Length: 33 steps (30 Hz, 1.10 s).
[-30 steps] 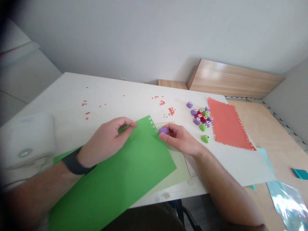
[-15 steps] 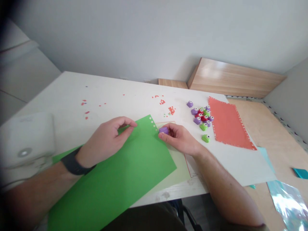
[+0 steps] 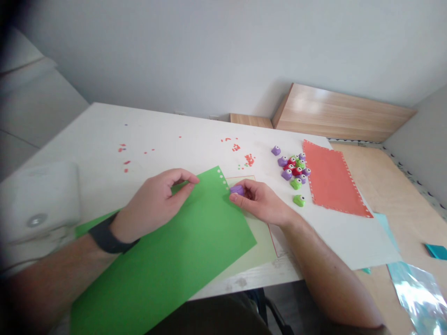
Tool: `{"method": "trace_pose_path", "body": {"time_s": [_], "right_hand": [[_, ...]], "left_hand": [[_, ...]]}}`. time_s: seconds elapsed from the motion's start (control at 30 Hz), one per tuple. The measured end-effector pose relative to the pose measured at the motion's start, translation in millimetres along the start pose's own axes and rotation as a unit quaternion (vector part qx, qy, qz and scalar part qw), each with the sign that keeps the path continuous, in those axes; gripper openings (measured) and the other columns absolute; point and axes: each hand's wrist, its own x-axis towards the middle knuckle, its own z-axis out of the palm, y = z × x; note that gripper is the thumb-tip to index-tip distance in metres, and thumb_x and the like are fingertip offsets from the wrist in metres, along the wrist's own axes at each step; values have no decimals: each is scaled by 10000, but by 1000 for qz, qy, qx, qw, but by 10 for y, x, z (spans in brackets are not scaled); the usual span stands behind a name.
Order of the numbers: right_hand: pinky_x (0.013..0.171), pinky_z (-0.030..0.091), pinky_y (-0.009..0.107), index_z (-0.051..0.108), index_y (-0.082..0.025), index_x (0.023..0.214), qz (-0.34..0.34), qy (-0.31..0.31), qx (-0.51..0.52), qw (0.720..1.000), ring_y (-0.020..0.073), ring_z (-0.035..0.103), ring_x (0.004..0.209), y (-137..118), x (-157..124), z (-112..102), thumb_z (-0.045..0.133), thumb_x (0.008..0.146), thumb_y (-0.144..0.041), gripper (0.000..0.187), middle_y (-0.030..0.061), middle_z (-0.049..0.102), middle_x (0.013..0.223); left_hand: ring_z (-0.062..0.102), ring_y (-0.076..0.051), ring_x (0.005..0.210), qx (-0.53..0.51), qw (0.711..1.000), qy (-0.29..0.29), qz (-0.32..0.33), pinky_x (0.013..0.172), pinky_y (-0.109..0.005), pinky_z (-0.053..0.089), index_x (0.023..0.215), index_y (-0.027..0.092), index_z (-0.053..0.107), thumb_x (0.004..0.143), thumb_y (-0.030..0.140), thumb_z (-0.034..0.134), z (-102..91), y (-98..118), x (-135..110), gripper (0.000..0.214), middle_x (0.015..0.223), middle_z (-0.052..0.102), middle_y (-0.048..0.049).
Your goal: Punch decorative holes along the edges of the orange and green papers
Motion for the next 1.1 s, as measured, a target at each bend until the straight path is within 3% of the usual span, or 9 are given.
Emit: {"method": "trace_pose_path", "body": {"time_s": [0.37,0.53,0.7,0.9,1.0,1.1], "right_hand": [[733,474,313,664,-191,1033,-14,13,-18,1000,164,561,811,-10,4,-25,714,914,-527,360,29,628,909],[706,500,312,646,-222,1092,-28,106,-109,988,170,593,796,110,29,-111,714,902,-544,380,30,666,928],[688,508,324,589,-253,1158,-39,230,-243,942,171,620,744,120,-26,-359,709,898,-461,354,33,713,963],[827,504,403,704,-242,1195,36,266,-491,829,262,674,891,241,-100,-690,630,900,-375,332,92,736,1023],[852,503,423,716,-229,1228,47,270,-517,811,290,679,947,330,-92,-736,597,921,-411,376,125,732,1078],[802,510,394,717,-222,1211,15,338,-467,817,250,672,853,359,-87,-777,612,921,-474,399,92,731,973]], "left_hand": [[697,-214,997,-5,1000,2,-1,922,-353,511,1048,244,706,966,278,568,12,-19,3,164,1090,764,-3],[698,-209,955,5,1000,-4,-8,883,-351,512,1044,249,707,956,290,576,22,-48,11,163,1073,765,9],[696,-209,943,6,1000,-6,-1,866,-347,512,1042,255,703,951,297,575,28,-61,9,163,1076,764,14],[698,-216,1002,13,1000,-3,18,932,-346,506,1039,252,700,956,301,561,41,-72,6,169,1091,764,5],[699,-218,1008,14,1000,-3,22,948,-345,506,1041,251,697,963,316,550,46,-76,4,178,1093,764,1],[699,-220,1003,18,1000,-4,22,959,-348,508,1037,251,699,973,336,539,40,-79,-2,192,1098,766,-1]]}}
